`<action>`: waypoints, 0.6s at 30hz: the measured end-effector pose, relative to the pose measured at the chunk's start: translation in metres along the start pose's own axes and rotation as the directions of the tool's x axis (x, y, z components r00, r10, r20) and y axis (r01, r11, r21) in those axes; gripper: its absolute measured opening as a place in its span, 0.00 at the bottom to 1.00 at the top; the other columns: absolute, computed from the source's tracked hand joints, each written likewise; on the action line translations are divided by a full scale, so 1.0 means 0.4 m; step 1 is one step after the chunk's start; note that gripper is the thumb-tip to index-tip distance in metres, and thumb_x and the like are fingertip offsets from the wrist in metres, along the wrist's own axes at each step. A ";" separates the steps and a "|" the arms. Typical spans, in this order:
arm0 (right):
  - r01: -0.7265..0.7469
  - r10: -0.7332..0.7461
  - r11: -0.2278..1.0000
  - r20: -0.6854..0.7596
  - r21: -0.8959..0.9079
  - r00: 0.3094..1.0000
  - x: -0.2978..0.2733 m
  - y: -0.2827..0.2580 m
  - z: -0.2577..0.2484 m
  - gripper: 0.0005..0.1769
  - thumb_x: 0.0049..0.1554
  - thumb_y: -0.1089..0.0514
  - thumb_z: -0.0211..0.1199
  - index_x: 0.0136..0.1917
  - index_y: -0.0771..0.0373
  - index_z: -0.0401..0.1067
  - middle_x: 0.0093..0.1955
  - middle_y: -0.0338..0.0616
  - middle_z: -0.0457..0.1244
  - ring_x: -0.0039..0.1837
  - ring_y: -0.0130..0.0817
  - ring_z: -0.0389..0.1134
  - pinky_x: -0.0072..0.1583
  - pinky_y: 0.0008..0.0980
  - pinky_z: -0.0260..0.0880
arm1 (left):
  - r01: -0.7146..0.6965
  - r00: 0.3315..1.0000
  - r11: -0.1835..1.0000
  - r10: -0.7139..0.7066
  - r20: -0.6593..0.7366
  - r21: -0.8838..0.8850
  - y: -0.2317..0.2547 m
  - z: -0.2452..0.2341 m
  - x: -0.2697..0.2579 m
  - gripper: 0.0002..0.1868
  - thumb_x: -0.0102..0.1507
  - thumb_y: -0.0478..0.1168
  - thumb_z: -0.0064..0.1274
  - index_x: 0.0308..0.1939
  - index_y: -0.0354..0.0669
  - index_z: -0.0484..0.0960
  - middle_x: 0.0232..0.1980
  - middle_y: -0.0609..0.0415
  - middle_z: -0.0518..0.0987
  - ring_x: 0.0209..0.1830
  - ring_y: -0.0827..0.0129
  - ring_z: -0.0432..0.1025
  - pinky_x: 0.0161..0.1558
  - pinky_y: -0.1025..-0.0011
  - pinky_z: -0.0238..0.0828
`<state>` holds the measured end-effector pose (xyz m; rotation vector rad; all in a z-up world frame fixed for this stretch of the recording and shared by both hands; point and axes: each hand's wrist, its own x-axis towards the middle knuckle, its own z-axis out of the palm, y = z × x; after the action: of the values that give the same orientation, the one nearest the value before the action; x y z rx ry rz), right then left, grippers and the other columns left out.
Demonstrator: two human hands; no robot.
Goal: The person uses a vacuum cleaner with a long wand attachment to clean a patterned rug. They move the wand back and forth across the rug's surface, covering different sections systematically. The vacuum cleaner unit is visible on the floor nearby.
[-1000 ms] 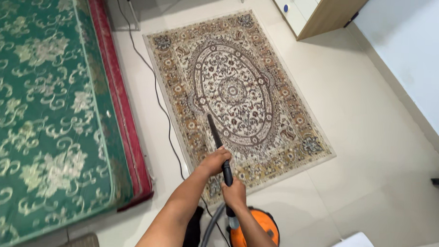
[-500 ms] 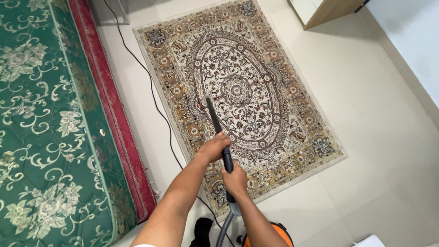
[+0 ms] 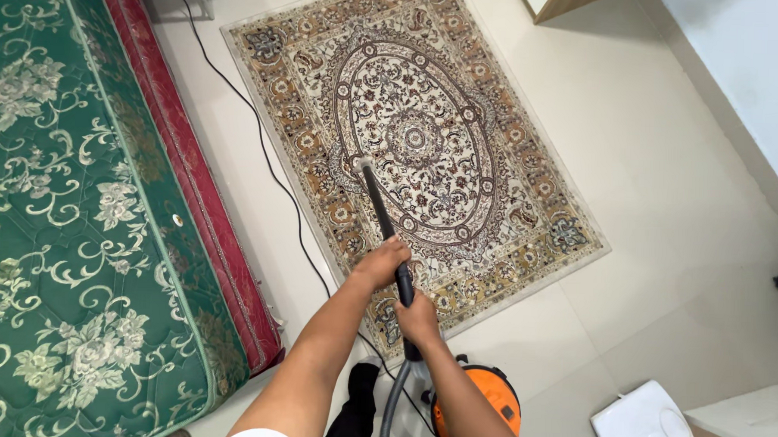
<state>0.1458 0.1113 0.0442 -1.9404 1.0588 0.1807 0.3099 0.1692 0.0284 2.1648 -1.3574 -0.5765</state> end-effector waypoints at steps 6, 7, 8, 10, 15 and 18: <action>-0.005 0.003 0.996 -0.023 -0.090 1.000 -0.087 0.074 0.025 0.20 0.50 0.50 0.70 0.47 0.68 0.74 0.44 0.62 0.70 0.50 0.58 0.72 0.53 0.48 0.71 | 0.041 0.996 0.999 -0.042 0.082 0.007 0.039 0.060 -0.085 0.09 0.57 0.31 0.55 0.40 0.46 0.78 0.52 0.51 0.77 0.65 0.49 0.69 0.66 0.56 0.67; -0.005 0.004 0.996 -0.013 -0.092 1.000 -0.103 0.083 0.024 0.19 0.50 0.49 0.69 0.48 0.67 0.74 0.43 0.61 0.70 0.49 0.58 0.73 0.53 0.48 0.72 | -0.020 0.999 1.000 0.020 0.049 0.005 0.040 0.070 -0.097 0.09 0.55 0.32 0.57 0.38 0.45 0.78 0.50 0.50 0.78 0.64 0.48 0.69 0.69 0.56 0.65; -0.005 0.005 0.996 -0.003 -0.092 1.000 -0.119 0.089 0.024 0.19 0.51 0.49 0.69 0.48 0.66 0.74 0.43 0.61 0.70 0.49 0.57 0.73 0.53 0.48 0.72 | -0.082 0.996 0.997 0.082 0.018 0.006 0.041 0.081 -0.109 0.10 0.53 0.32 0.59 0.37 0.44 0.78 0.48 0.50 0.78 0.64 0.47 0.69 0.72 0.57 0.64; -0.010 0.011 0.996 0.012 -0.086 1.000 -0.151 0.101 0.022 0.19 0.51 0.49 0.68 0.48 0.65 0.74 0.42 0.60 0.70 0.49 0.57 0.73 0.53 0.48 0.72 | -0.037 0.999 0.999 0.037 0.032 -0.021 0.052 0.112 -0.141 0.10 0.55 0.31 0.56 0.40 0.45 0.78 0.52 0.49 0.77 0.65 0.48 0.68 0.64 0.56 0.68; -0.033 0.035 0.998 0.029 -0.056 0.999 -0.237 0.147 0.010 0.19 0.51 0.49 0.69 0.47 0.67 0.74 0.42 0.60 0.70 0.48 0.56 0.73 0.52 0.48 0.72 | -0.054 0.998 0.997 0.056 0.041 -0.049 0.083 0.182 -0.209 0.08 0.56 0.33 0.56 0.39 0.44 0.77 0.50 0.48 0.78 0.62 0.48 0.69 0.61 0.57 0.70; -0.064 0.069 0.996 0.069 -0.069 0.995 -0.284 0.191 0.004 0.19 0.51 0.49 0.68 0.48 0.67 0.72 0.41 0.59 0.70 0.47 0.55 0.74 0.52 0.47 0.72 | -0.070 0.998 0.997 0.070 -0.003 -0.040 0.116 0.215 -0.247 0.07 0.56 0.32 0.56 0.38 0.44 0.77 0.48 0.49 0.78 0.61 0.46 0.68 0.58 0.57 0.70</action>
<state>0.0191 0.1629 0.0511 -1.9442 1.0830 0.3242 0.1861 0.2250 -0.0016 2.0772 -1.4026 -0.5700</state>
